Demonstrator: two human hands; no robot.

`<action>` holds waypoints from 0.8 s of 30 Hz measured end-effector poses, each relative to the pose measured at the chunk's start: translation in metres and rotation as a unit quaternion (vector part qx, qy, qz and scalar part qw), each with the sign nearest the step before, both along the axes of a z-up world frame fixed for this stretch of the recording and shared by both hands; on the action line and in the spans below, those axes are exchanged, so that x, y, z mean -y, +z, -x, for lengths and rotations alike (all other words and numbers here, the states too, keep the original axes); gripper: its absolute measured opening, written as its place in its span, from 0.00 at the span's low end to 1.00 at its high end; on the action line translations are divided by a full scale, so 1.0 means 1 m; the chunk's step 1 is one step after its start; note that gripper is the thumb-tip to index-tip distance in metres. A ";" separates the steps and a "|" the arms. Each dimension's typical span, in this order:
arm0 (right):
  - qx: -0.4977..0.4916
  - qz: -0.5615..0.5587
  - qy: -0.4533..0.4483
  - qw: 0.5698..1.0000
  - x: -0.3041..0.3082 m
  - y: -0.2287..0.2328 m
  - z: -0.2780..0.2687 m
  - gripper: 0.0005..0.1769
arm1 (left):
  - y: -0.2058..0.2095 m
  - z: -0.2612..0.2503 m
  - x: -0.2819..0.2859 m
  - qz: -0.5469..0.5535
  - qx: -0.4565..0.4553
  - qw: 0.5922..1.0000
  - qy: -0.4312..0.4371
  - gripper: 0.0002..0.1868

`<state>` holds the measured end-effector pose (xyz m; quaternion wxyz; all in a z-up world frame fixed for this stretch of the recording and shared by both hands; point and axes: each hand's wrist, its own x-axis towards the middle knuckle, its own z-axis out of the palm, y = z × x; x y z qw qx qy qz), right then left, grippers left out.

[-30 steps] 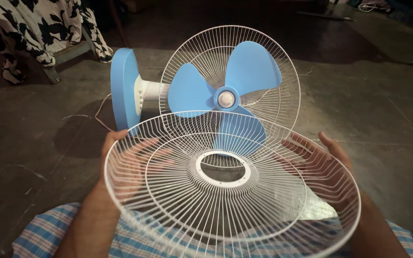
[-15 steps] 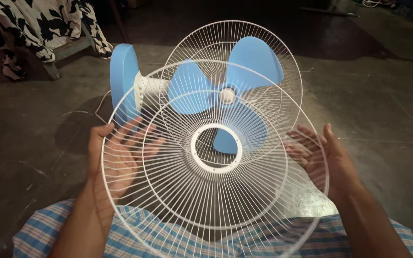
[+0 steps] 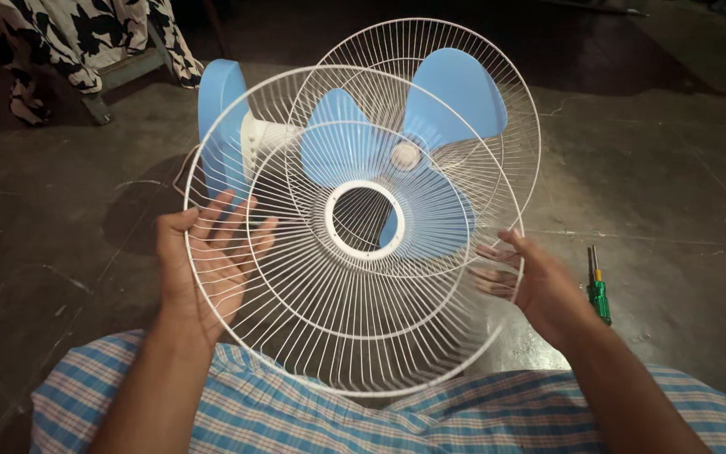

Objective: The person removes the front wire guard of a blue and white electric fan, then unscrews the central hub nut to detach the fan blades. They wipe the blades with a white cloth while the fan remains partially disassembled.

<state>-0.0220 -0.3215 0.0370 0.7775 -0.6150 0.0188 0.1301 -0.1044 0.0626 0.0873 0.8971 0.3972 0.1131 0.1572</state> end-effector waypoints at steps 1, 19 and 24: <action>-0.015 0.029 -0.018 0.999 -0.003 0.002 0.001 0.36 | 0.000 0.000 0.000 0.002 0.002 1.000 -0.001 0.32; 0.069 0.140 -0.018 0.988 -0.010 0.010 -0.004 0.39 | 0.006 -0.006 -0.021 -0.111 -0.077 0.991 -0.021 0.39; 0.087 0.130 -0.025 0.987 -0.016 0.013 -0.013 0.39 | 0.004 -0.007 -0.028 -0.144 -0.139 0.980 0.001 0.35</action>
